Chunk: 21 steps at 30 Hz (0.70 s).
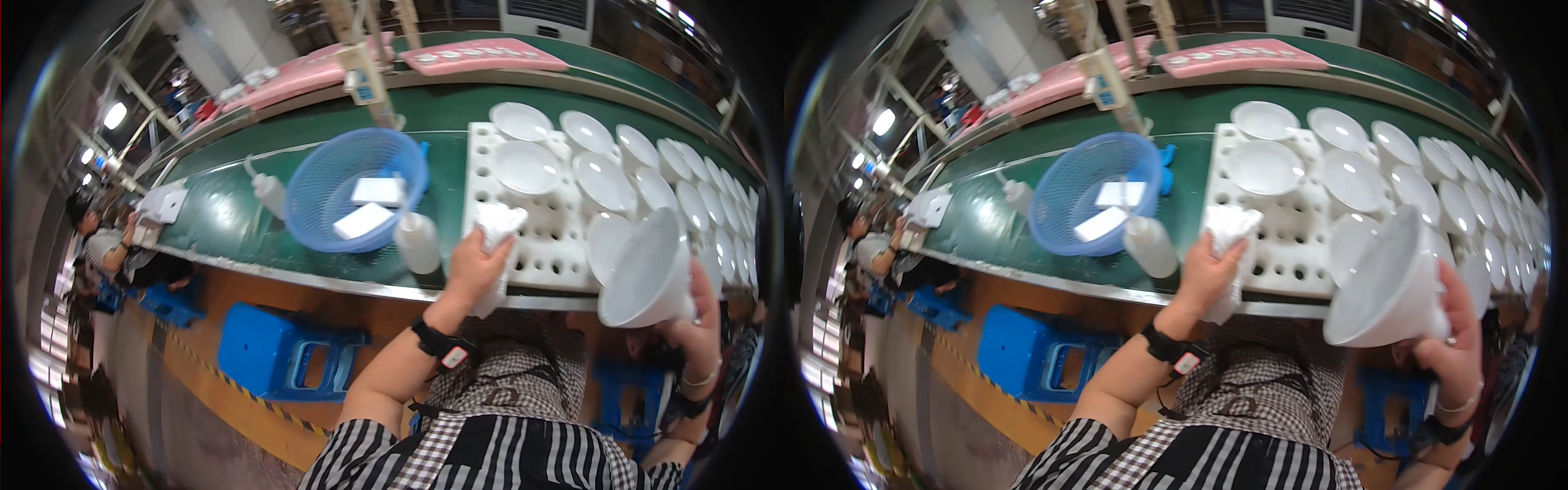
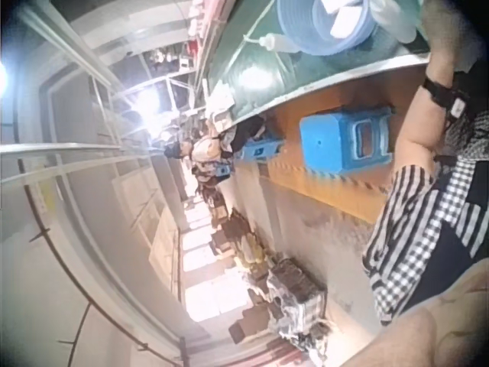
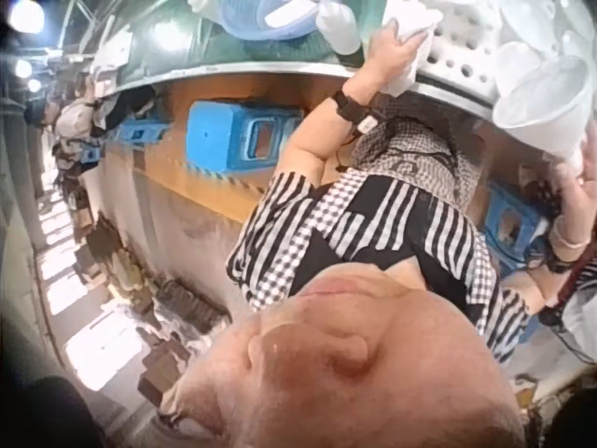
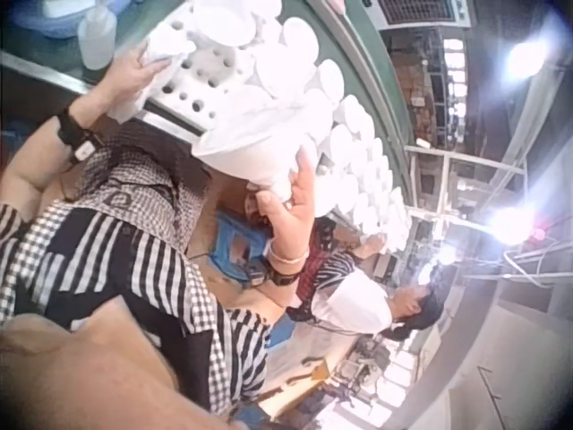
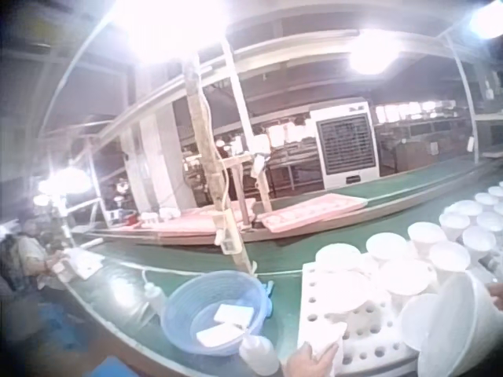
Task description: Assembling white lamp components by wiping, applying liquid, and fitting parts together at a factory workstation.
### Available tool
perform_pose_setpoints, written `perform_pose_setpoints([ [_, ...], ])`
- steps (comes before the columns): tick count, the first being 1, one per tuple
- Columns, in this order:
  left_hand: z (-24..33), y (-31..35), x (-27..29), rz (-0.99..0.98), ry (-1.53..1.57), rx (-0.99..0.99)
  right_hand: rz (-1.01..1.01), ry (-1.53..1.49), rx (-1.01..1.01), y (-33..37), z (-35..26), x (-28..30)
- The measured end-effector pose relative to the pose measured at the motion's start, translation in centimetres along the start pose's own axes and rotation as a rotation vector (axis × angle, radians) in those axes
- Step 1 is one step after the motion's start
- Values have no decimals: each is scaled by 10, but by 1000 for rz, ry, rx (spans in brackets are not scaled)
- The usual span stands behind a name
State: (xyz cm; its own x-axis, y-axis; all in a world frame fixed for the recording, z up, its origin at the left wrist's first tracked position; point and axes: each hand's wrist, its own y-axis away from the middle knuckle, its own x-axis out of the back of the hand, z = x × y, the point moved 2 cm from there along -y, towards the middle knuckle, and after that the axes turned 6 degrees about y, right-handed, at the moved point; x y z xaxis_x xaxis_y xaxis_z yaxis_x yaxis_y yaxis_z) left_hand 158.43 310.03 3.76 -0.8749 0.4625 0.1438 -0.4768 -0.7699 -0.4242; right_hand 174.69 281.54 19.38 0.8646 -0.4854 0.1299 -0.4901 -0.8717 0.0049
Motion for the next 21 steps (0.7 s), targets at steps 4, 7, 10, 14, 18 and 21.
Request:
perform_pose_setpoints([
  [4,0,-1,2,-22,56,8,83,304,175,-45,-19,18],
  [7,-2,-1,3,-34,73,6,14,381,137,-70,-21,18],
  [10,0,0,5,-19,97,-69,2,362,119,-82,-15,7],
  [14,2,0,8,-18,127,-116,43,369,196,-85,-12,-12],
  [18,-1,2,7,-32,105,-99,25,415,171,-81,-20,-30],
  [21,-2,3,6,0,-11,-184,36,504,173,-85,-31,-42],
])
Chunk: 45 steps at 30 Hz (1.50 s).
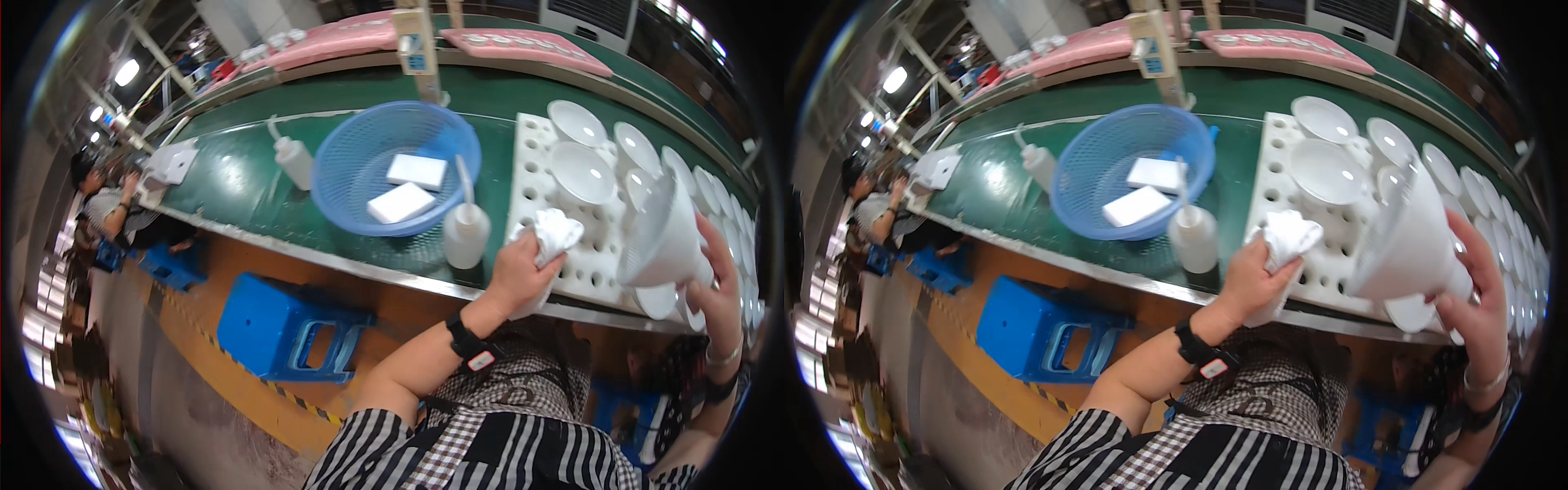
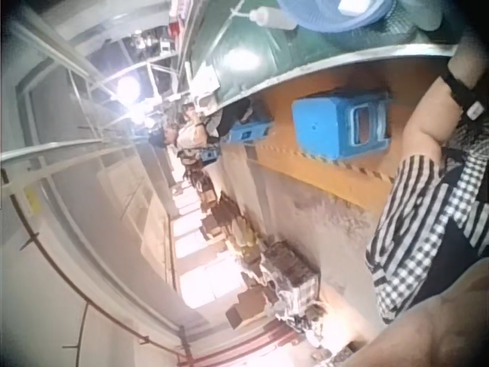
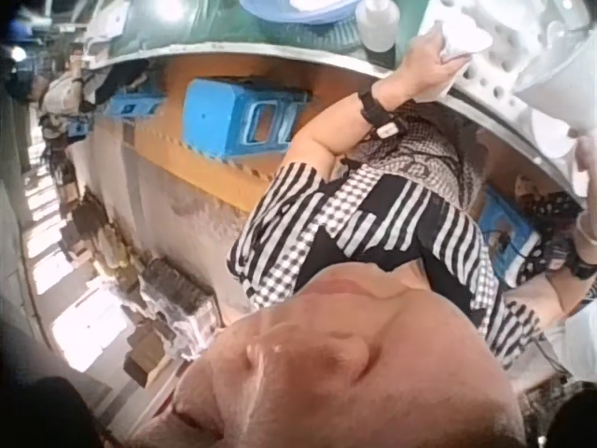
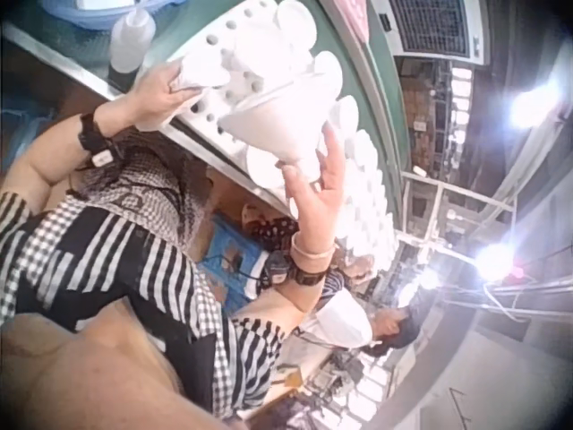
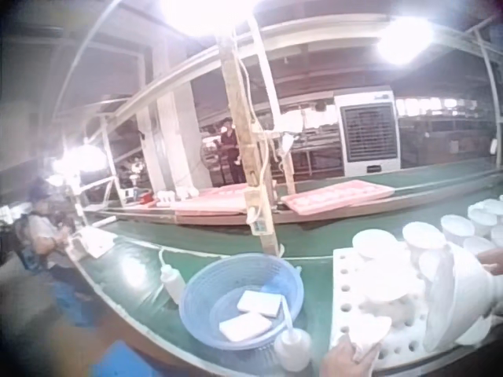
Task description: Assembling white lamp components by wiping, applying liquid, and fitting parts together at a factory workstation.
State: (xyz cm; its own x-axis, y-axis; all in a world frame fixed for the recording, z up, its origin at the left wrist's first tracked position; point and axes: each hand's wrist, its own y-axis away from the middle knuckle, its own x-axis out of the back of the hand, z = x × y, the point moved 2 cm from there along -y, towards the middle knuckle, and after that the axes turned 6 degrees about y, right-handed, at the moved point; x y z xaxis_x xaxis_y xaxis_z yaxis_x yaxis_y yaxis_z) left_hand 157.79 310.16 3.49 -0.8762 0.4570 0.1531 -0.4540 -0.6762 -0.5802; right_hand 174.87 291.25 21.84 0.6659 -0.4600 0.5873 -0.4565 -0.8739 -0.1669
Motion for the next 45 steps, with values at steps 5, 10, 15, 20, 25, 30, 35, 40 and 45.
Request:
perform_pose_setpoints([
  [5,-2,0,-3,-23,38,-20,-17,2,-2,-29,-24,9],
  [10,-1,-1,0,-37,15,-32,55,77,176,-78,-22,20],
  [15,-4,-1,0,-73,25,-23,112,68,129,-127,-1,33],
  [20,-5,-1,-1,-62,27,-67,194,-119,126,-129,14,31],
  [25,-5,-2,-2,-80,33,-63,116,-78,107,-105,2,18],
  [30,-4,-2,-1,-70,30,-91,64,92,173,-105,-19,-13],
  [35,-9,2,6,-55,258,253,-10,168,254,-121,-36,-37],
  [40,-6,0,8,-113,185,91,-44,402,414,-154,-44,-73],
  [45,-4,1,5,-76,125,-71,-22,959,551,-200,-48,-129],
])
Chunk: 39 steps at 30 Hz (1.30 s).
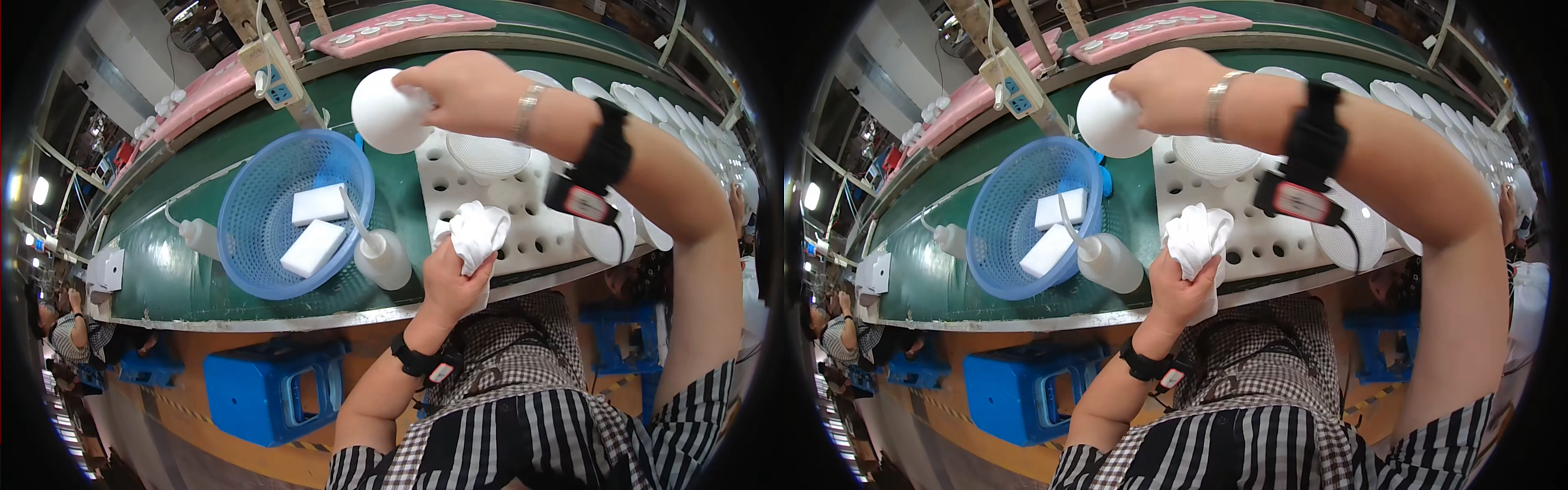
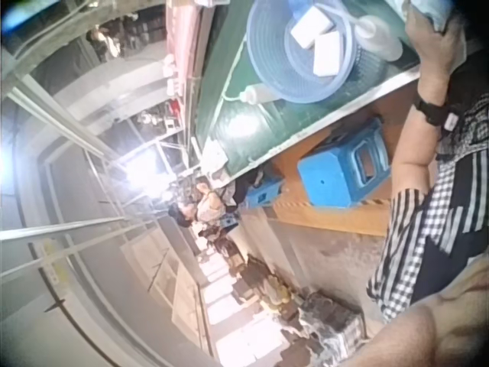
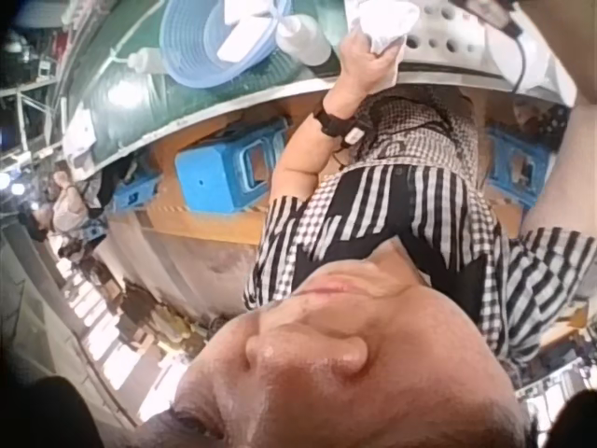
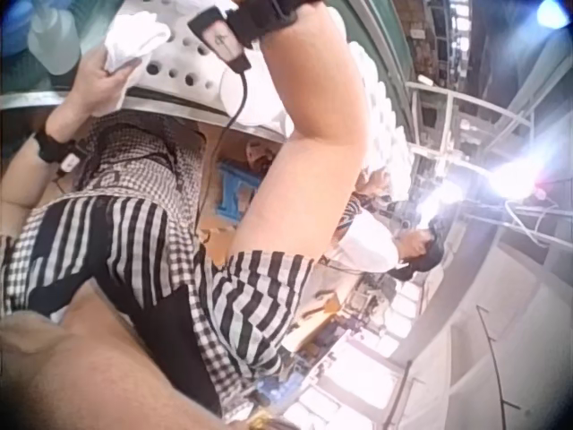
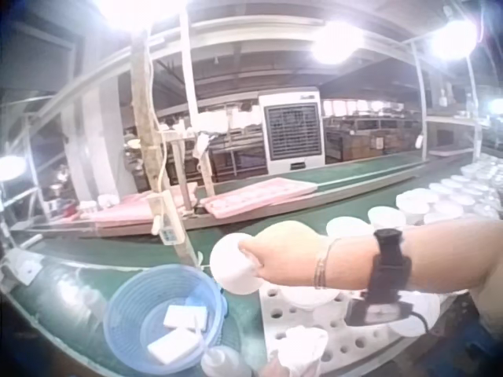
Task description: Assembling white lamp components by wiping, applying liquid, and fitting parts together at a factory workstation.
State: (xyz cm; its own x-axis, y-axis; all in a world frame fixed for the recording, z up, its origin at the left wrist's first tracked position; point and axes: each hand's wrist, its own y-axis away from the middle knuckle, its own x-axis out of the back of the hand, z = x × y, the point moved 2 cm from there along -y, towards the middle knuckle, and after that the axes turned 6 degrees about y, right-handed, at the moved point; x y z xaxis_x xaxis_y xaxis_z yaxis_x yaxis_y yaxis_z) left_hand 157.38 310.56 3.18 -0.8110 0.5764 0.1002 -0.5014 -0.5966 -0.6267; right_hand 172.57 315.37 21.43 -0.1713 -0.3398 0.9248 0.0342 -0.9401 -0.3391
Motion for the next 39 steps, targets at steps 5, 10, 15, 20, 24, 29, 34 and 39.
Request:
perform_pose_setpoints([
  [5,-1,2,2,-27,-12,-12,-209,178,35,-47,-18,-38],
  [10,0,0,2,-50,-10,-22,-426,309,151,-83,-23,-74],
  [15,1,0,3,-76,-36,-2,-533,264,313,-111,-28,-90],
  [20,-1,1,4,-140,-10,70,-619,252,318,-122,-42,-107],
  [24,-2,2,3,-137,17,114,-484,31,390,-122,-47,-115],
  [29,-2,3,4,-152,43,88,-547,70,292,-131,-61,-116],
  [34,-4,2,3,-149,58,77,-677,219,150,-138,-61,-117],
  [39,-3,-1,1,-88,13,-36,-643,180,140,-131,-47,-111],
])
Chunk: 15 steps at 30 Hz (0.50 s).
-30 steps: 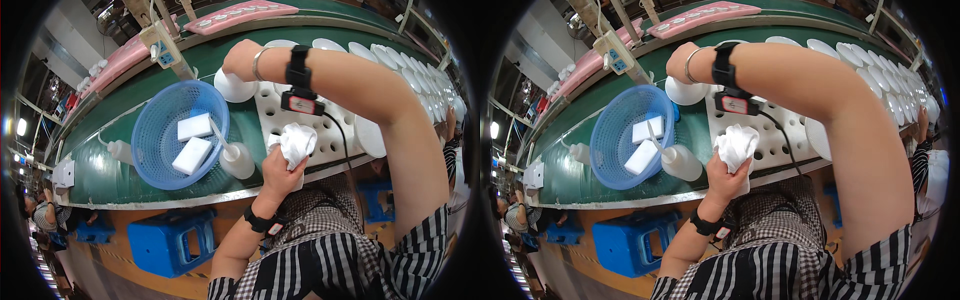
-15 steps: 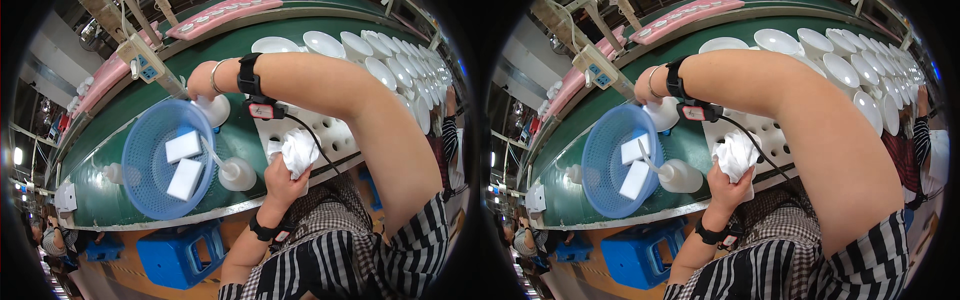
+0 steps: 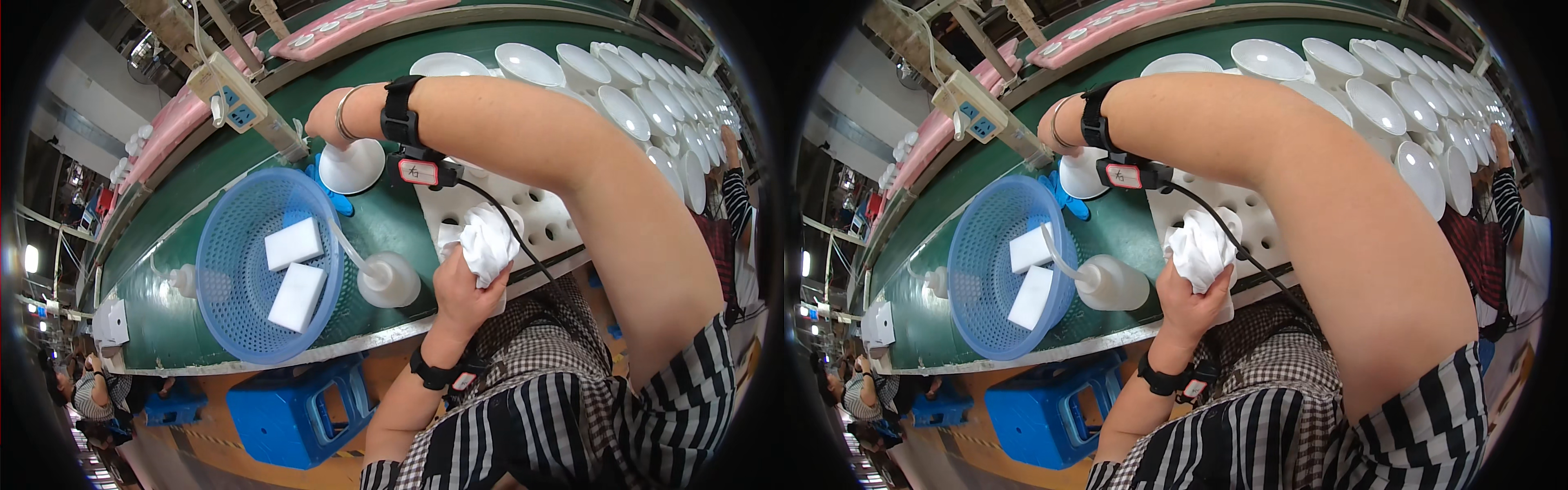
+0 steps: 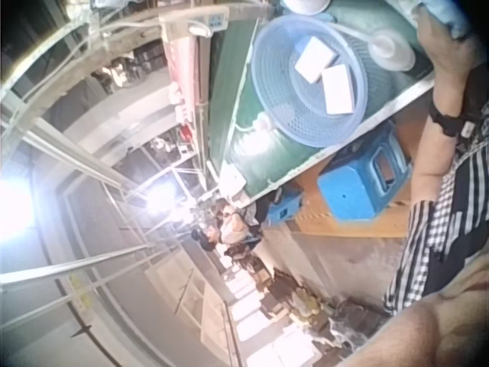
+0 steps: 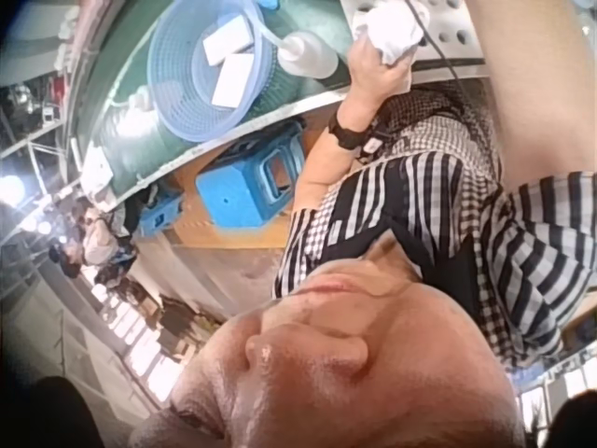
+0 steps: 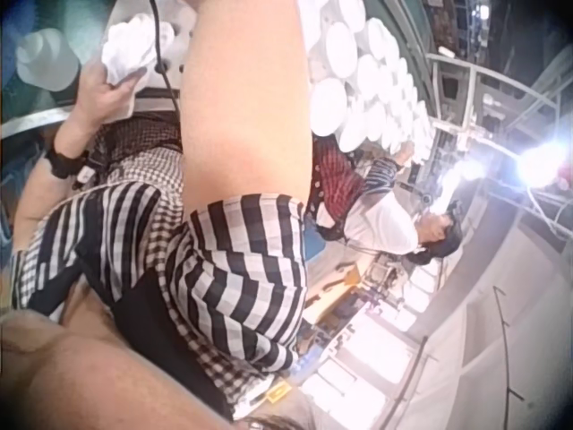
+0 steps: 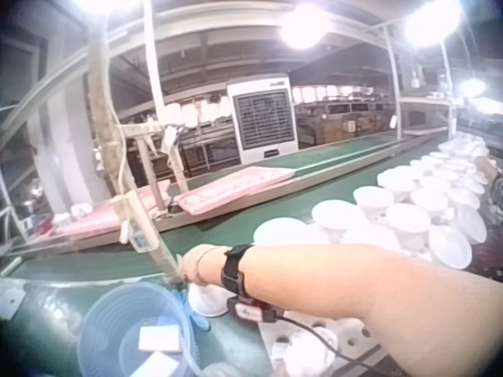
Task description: Assembling white lamp components by wiping, applying liquid, and fitting parts together at a factory workstation.
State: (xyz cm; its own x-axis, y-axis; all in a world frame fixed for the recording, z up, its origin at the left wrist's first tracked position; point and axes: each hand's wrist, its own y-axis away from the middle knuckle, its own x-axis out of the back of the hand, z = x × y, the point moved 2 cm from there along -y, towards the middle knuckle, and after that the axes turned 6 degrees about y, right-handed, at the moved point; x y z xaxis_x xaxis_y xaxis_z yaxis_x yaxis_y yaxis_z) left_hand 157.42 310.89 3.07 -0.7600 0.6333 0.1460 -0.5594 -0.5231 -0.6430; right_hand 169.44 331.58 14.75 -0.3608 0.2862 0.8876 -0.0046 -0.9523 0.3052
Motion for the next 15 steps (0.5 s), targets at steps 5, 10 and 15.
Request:
perform_pose_setpoints([
  [5,1,1,1,-10,22,31,216,-131,-17,41,14,7],
  [10,-2,3,1,-10,3,15,178,-212,171,150,26,13],
  [15,-4,7,-1,18,43,85,393,-222,311,337,9,-14],
])
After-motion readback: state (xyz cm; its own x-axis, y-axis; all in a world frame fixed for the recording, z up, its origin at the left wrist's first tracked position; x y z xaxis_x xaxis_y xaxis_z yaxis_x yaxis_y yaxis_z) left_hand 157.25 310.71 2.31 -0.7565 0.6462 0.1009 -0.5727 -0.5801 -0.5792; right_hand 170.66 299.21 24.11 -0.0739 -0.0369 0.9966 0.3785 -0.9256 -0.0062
